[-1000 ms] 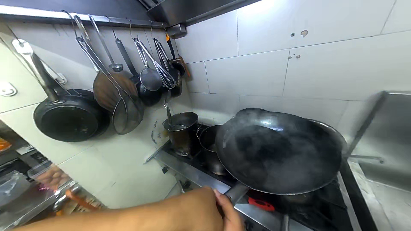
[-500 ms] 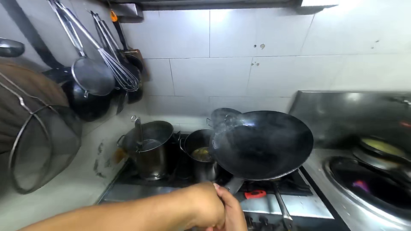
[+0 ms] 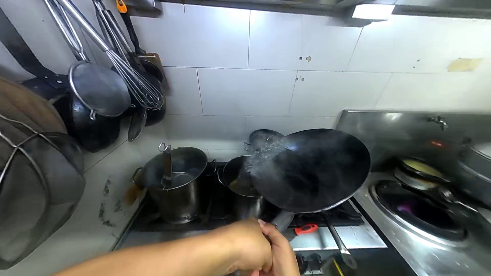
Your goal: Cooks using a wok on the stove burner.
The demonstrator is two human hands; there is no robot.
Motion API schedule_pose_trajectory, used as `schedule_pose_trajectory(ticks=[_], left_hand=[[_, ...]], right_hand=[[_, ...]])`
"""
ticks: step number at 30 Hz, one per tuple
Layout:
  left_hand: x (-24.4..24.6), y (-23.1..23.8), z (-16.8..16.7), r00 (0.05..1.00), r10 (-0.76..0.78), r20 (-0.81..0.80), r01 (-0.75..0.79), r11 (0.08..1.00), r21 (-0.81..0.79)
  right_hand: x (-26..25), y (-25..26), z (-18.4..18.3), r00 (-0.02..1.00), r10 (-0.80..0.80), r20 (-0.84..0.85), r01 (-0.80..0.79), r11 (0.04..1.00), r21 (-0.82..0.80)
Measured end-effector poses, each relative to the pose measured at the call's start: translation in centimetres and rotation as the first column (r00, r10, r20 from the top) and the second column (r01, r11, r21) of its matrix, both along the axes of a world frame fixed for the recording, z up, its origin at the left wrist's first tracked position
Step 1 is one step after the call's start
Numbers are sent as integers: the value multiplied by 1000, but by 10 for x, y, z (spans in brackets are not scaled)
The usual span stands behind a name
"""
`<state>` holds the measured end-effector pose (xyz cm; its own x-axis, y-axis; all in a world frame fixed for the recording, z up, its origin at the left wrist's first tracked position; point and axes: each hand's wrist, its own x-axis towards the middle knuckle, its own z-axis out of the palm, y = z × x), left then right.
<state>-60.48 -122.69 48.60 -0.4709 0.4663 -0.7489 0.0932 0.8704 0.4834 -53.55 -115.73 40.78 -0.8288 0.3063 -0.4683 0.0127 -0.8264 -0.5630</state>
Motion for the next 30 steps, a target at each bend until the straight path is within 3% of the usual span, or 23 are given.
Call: schedule_pose_trajectory(ticks=[30], left_hand=[[-20,-21,-47,996,-76,50,66,982,178]], right_hand=[[-9,-14,-24,995,-99,28,94,985,146]])
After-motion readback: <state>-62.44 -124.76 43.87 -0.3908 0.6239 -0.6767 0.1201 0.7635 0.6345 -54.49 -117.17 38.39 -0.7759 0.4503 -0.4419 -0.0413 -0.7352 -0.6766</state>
